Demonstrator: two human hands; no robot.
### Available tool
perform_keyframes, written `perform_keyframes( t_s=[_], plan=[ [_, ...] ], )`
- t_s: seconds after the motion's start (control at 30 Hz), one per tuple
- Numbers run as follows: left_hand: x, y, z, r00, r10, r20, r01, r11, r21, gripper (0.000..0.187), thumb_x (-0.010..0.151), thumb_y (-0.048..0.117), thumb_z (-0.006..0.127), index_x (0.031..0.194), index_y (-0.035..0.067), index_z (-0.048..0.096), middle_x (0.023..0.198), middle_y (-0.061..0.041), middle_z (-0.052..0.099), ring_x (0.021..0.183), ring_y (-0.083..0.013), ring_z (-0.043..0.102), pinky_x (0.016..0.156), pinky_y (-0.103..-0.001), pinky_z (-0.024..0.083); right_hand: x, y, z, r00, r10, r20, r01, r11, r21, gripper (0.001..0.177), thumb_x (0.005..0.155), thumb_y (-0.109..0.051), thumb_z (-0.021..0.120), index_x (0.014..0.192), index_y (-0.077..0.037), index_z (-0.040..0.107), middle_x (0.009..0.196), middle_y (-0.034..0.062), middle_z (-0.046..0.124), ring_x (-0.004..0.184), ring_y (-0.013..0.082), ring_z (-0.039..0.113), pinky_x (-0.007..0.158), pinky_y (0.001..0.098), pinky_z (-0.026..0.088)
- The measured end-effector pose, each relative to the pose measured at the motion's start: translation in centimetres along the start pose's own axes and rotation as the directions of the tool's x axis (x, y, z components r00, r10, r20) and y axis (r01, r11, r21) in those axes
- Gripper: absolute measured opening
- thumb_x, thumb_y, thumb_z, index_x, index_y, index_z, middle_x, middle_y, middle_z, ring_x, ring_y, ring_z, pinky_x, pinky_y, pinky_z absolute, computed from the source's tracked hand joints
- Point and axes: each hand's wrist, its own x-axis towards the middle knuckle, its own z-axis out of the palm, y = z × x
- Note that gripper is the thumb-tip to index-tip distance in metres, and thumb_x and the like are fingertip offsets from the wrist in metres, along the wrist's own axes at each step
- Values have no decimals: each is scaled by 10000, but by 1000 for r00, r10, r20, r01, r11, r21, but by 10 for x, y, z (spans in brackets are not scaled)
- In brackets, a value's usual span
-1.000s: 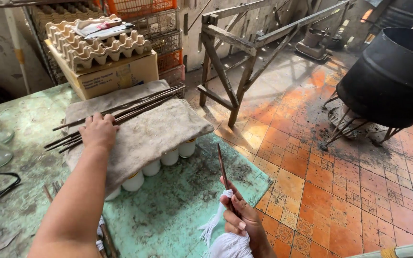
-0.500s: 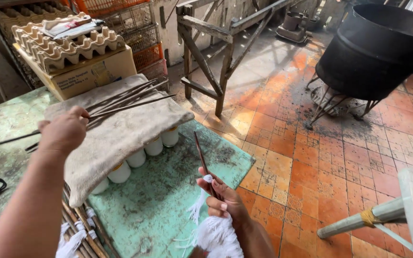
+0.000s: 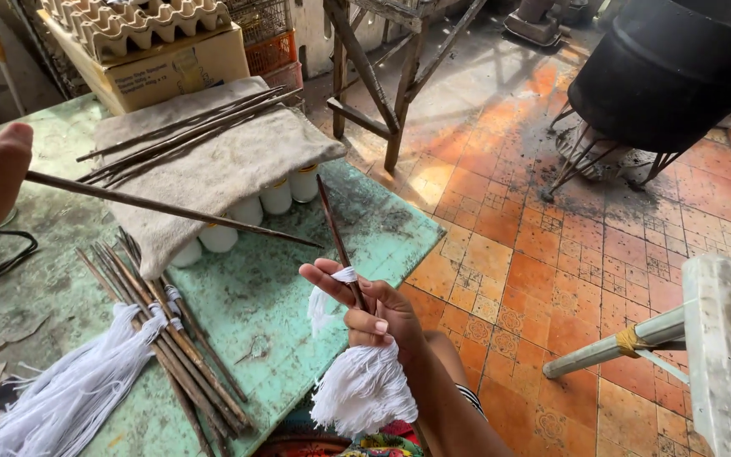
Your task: Tying bundles of white cotton thread onto wooden sticks to create wicks for candle making.
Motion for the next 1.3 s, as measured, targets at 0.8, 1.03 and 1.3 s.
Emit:
perform_keyframes(
  t_s=[0.8, 1.03, 1.3],
  plan=[
    [28, 98, -9, 934, 114, 339, -236, 910, 342, 395, 1138, 455, 575, 857, 199, 680, 839, 42, 710, 894, -193, 682, 1259, -486, 188, 7, 35, 26, 983, 132, -127, -151, 976, -158, 704, 1053, -438, 344, 1593, -5, 218, 1673, 162, 230, 432, 63, 449, 363, 179, 338],
    [-64, 210, 27, 232, -96, 968, 255, 966, 34, 393, 1002, 261, 541, 1363, 359, 662, 1052, 130, 784, 795, -66, 638, 745, -220, 507, -5, -9, 11, 993, -117, 0, 114, 966, -230, 1039, 908, -812, 308, 1579, -21, 255, 1684, 135, 201, 469, 94, 460, 395, 191, 369],
    [-117, 179, 72, 570, -506, 648, 785, 103, -610, 323, 1099, 175, 413, 1320, 62, 620, 721, -43, 459, 563, -154, 392, 491, -288, 340, 11, 52, 8, 942, -110, -317, -41, 900, -434, 793, 922, 10, 557, 1620, -237, 272, 1545, 251, 436, 406, 110, 515, 329, 189, 361]
  ],
)
